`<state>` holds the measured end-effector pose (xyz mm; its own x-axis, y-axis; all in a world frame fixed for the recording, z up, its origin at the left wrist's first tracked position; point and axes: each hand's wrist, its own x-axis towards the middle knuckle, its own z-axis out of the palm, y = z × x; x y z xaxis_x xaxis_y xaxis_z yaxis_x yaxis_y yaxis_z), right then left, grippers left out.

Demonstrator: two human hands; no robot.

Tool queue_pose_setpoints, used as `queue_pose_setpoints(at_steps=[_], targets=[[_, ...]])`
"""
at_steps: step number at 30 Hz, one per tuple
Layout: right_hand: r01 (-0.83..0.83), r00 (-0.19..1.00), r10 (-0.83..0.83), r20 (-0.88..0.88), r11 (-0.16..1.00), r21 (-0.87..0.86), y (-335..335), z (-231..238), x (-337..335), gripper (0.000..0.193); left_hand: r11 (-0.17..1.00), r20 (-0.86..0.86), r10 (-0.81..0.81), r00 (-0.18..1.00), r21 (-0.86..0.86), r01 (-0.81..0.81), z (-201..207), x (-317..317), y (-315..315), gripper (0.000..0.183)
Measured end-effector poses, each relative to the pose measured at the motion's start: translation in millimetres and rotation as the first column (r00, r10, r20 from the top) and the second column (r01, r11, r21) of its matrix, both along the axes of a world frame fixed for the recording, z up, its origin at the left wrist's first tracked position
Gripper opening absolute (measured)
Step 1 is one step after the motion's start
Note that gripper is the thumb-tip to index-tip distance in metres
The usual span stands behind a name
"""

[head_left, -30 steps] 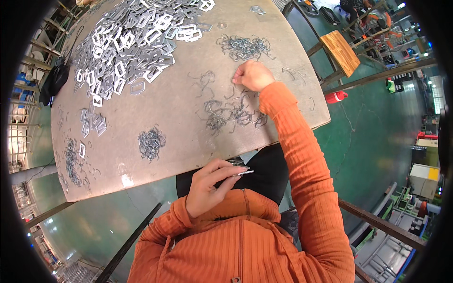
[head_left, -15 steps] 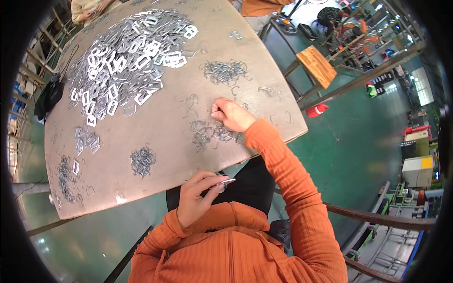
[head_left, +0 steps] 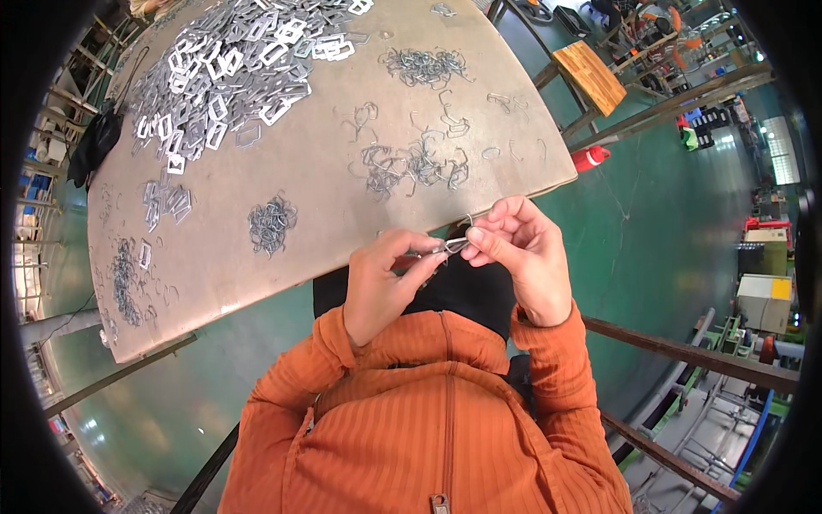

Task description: The person picks up metal plates and small wire hooks from a table, slides a hook into each plate, and hangs the assembled units onto a vertical rack.

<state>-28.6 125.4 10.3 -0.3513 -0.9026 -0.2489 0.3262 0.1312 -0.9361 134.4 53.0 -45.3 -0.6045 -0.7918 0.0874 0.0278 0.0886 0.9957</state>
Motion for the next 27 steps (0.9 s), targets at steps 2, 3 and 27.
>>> queue_pose_setpoints(at_steps=[2, 3, 27], targets=[[0.023, 1.0, -0.023, -0.002, 1.0, 0.01, 4.7, -1.5, 2.5, 0.017, 1.0, -0.005, 0.0, 1.0, -0.008, 0.0, -0.4, -1.4, 0.0, 0.01], [0.035, 0.999, -0.035, -0.002, 0.999, 0.012, 6.0, -2.7, 3.3, 0.017, 1.0, -0.007, 0.002, 1.0, -0.02, -0.002, -1.7, -2.4, -0.1, 0.01], [0.464, 0.71, -0.563, -0.423, 0.826, -0.321, 29.9, 67.6, 39.4, 0.02, 0.951, -0.194, -0.173, 0.966, -0.286, 0.113, 26.1, -16.8, -31.4, 0.023]])
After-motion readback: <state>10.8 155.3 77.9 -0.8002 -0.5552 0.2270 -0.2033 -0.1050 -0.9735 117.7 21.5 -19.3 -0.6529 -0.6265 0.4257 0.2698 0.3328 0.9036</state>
